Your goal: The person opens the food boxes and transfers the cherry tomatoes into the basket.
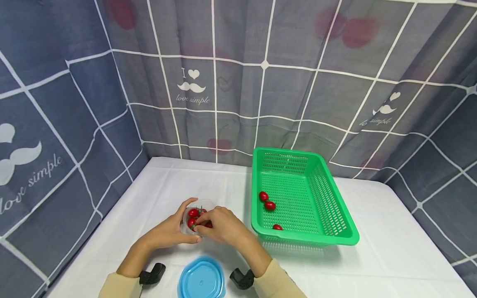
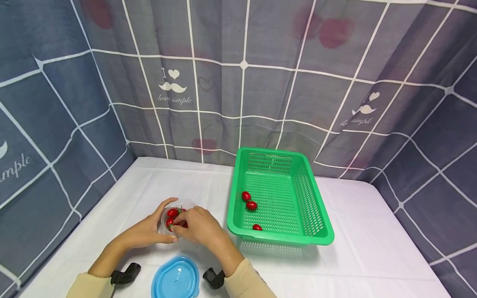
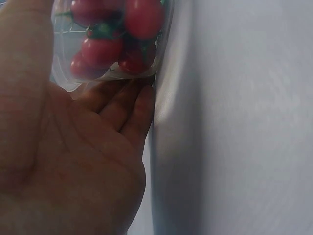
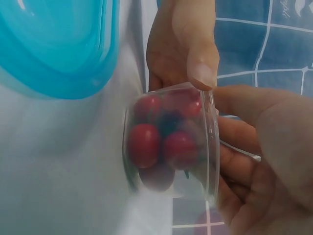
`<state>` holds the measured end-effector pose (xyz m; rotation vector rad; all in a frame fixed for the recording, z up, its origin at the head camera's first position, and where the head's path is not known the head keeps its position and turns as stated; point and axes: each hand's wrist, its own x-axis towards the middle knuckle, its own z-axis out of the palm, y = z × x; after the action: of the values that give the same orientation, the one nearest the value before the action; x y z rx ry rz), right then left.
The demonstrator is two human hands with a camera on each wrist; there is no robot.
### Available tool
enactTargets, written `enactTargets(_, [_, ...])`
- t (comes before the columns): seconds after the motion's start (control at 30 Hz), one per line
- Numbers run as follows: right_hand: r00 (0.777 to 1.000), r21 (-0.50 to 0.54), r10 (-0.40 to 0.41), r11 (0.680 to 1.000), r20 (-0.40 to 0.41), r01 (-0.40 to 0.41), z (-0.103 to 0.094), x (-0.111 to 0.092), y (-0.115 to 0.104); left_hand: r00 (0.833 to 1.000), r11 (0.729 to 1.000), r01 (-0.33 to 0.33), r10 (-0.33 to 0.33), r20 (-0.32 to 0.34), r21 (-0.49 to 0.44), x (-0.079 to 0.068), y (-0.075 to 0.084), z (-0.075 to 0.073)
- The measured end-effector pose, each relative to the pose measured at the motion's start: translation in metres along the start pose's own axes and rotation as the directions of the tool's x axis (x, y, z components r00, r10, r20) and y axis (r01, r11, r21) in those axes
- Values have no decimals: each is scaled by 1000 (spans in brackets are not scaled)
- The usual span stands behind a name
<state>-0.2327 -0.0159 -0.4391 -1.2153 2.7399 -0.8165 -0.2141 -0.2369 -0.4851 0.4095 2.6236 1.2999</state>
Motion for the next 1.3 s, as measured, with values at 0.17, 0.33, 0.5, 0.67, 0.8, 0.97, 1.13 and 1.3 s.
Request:
enactTargets(0.17, [1000,25,0,1000,-10,0,1,1,1,1000,1000,0,0,2,-4,1,0,0])
enactTargets(0.33, [1000,61,-16,998,-6,16,3,2,4,1000,1000,-6,6,7,-16,1,0,0])
enactTargets(0.5, [1000,77,-29,997,3,29,3,3,6,1000,1000,-6,6,6,-13,1,1,0])
enactTargets(0.67, [998,81,-59,995,23,57,2,3,7,1000,1000,-4,4,10,-8,1,1,0])
enactTargets(0.8, [994,77,-108,991,19,107,1,4,8,1000,1000,-16,16,10,-7,1,1,0])
enactTargets(0.97, [993,121,-121,986,15,119,0,3,8,1000,1000,-24,24,5,-11,0,1,0])
enactTargets(1.13, [995,165,-87,983,42,79,-1,2,10,1000,1000,-17,17,9,-13,1,-1,1])
enactTargets(1.3, [996,216,-70,975,48,58,-1,2,12,1000,1000,-16,17,6,-14,1,-1,1])
